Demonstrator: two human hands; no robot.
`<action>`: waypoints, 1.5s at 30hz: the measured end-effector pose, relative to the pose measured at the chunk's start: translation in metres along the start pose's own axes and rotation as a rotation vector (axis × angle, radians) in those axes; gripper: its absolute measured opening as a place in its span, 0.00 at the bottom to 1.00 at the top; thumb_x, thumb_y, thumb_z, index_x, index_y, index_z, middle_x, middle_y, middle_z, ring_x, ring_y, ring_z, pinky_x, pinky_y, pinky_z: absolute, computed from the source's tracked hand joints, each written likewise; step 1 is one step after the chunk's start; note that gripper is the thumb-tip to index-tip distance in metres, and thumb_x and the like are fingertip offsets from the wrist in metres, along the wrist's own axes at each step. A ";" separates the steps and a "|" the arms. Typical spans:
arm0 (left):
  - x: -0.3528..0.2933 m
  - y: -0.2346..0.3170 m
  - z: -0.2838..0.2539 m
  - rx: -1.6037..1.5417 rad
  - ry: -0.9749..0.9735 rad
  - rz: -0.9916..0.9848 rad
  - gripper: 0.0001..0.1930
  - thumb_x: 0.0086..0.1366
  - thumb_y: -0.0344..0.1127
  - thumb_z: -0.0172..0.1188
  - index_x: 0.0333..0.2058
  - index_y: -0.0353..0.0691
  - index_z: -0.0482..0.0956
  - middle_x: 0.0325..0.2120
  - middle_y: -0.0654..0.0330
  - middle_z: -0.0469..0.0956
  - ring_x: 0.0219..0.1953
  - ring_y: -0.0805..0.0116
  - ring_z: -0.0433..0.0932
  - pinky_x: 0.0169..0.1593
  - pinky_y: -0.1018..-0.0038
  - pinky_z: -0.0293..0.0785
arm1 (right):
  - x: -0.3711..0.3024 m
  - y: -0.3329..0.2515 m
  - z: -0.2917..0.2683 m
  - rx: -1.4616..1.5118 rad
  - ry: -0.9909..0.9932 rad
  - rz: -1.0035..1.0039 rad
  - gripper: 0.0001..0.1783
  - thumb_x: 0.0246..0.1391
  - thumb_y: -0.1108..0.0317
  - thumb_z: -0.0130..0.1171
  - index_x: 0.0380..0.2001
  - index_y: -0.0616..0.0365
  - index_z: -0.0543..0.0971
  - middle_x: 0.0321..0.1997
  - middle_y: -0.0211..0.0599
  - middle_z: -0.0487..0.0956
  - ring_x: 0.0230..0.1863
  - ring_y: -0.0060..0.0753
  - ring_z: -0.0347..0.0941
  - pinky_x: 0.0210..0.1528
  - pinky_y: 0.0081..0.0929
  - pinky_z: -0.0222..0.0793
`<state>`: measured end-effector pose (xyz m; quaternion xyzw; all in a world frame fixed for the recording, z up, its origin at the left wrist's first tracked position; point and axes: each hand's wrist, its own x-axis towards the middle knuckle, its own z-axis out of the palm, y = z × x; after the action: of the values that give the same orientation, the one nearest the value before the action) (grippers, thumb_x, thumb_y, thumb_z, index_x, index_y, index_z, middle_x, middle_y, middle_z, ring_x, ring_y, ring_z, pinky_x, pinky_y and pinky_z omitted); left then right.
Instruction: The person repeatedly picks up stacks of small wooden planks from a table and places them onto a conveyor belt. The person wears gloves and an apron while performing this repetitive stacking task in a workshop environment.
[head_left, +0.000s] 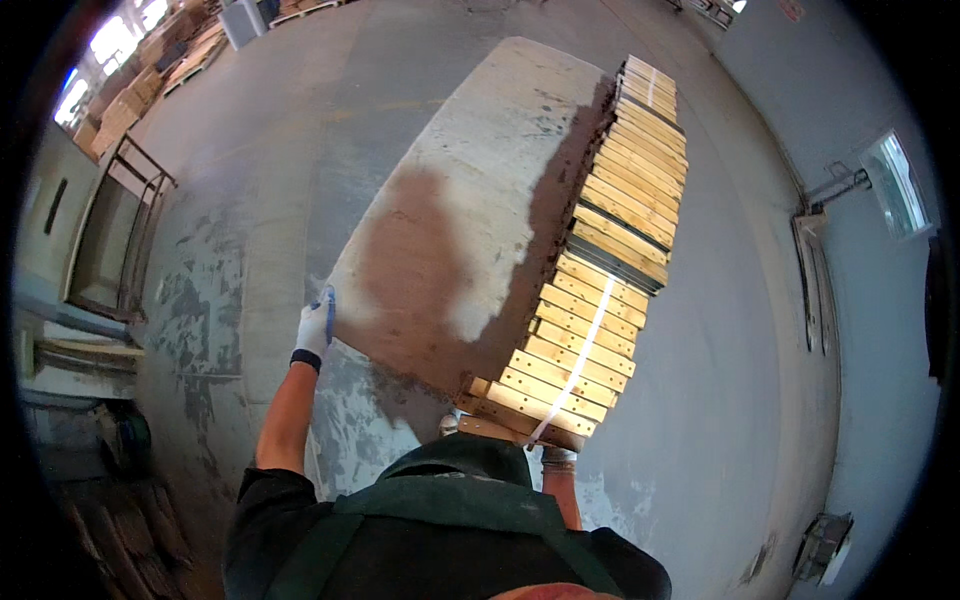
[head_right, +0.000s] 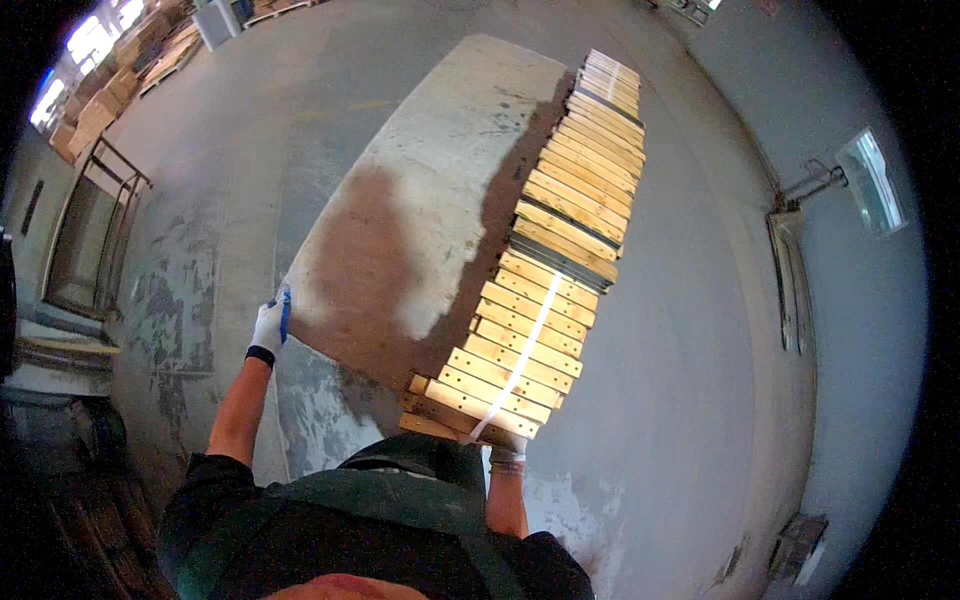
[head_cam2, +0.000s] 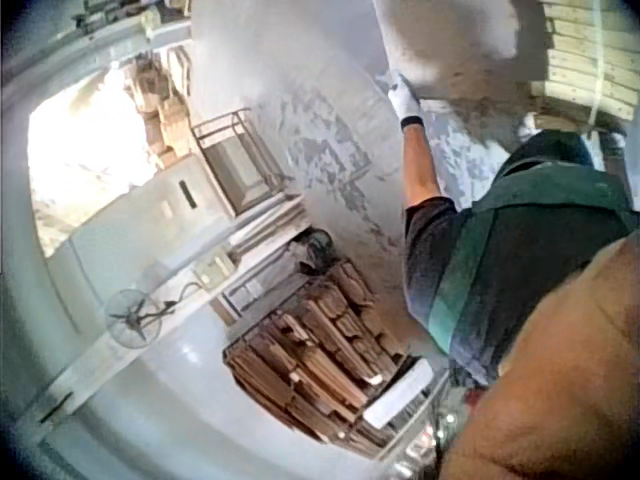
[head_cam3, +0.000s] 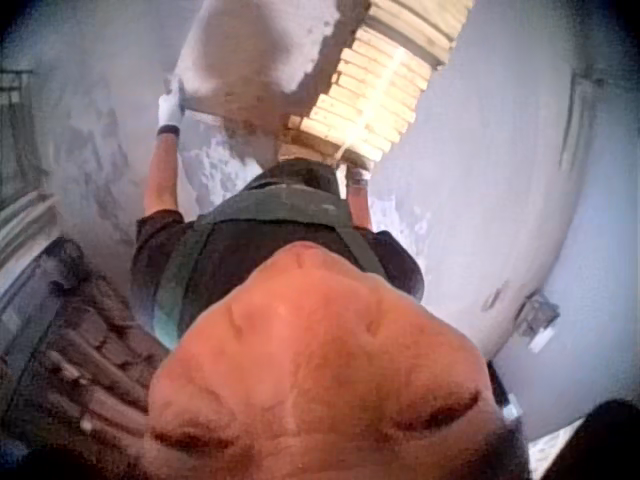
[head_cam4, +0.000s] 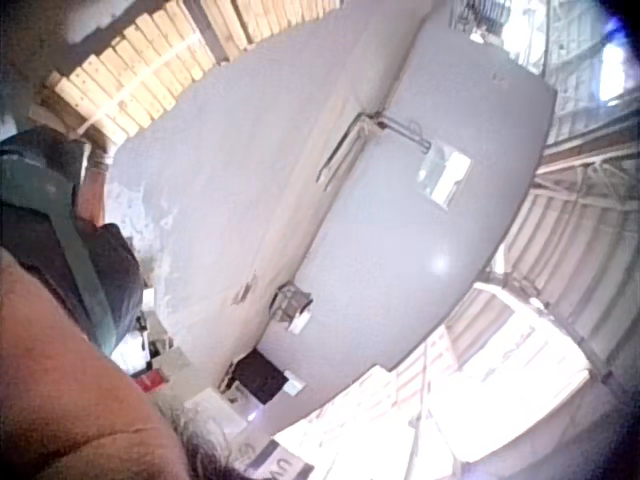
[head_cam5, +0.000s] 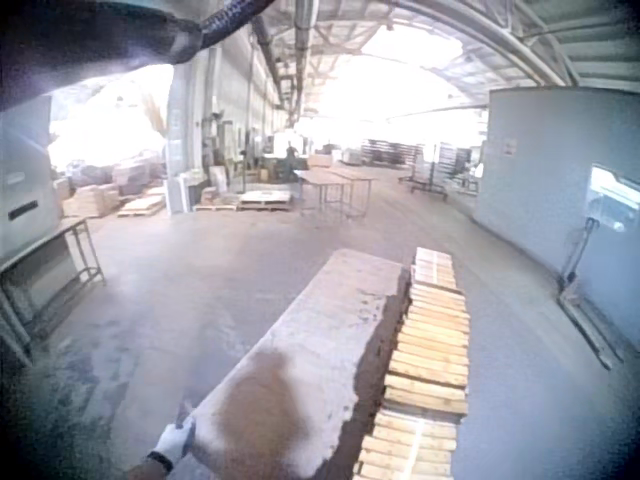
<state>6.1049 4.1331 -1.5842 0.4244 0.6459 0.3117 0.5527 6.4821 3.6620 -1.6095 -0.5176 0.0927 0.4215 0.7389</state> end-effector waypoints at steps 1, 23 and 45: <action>0.003 0.001 0.000 0.015 -0.008 0.006 0.28 0.70 0.56 0.60 0.34 0.29 0.84 0.26 0.63 0.81 0.31 0.75 0.74 0.35 0.71 0.71 | 0.002 -0.001 0.002 -0.002 -0.008 -0.001 0.31 0.72 0.47 0.44 0.68 0.55 0.67 0.65 0.43 0.75 0.63 0.46 0.74 0.64 0.45 0.71; 0.004 -0.006 -0.006 0.447 0.004 0.117 0.39 0.74 0.65 0.47 0.49 0.22 0.77 0.37 0.39 0.83 0.38 0.47 0.81 0.45 0.58 0.75 | 0.033 -0.003 0.041 0.032 -0.150 0.019 0.32 0.71 0.44 0.43 0.68 0.53 0.67 0.66 0.43 0.75 0.64 0.47 0.73 0.65 0.50 0.70; 0.019 -0.005 0.013 0.671 -0.109 -0.038 0.27 0.73 0.52 0.44 0.47 0.30 0.80 0.47 0.37 0.81 0.53 0.42 0.79 0.55 0.58 0.72 | -0.069 -0.081 0.053 -0.183 -0.018 0.313 0.34 0.71 0.41 0.41 0.68 0.52 0.67 0.67 0.43 0.74 0.64 0.48 0.73 0.65 0.54 0.70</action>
<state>6.1156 4.1475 -1.5995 0.5867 0.6896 0.0484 0.4217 6.4810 3.6617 -1.4901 -0.5580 0.1266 0.5425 0.6151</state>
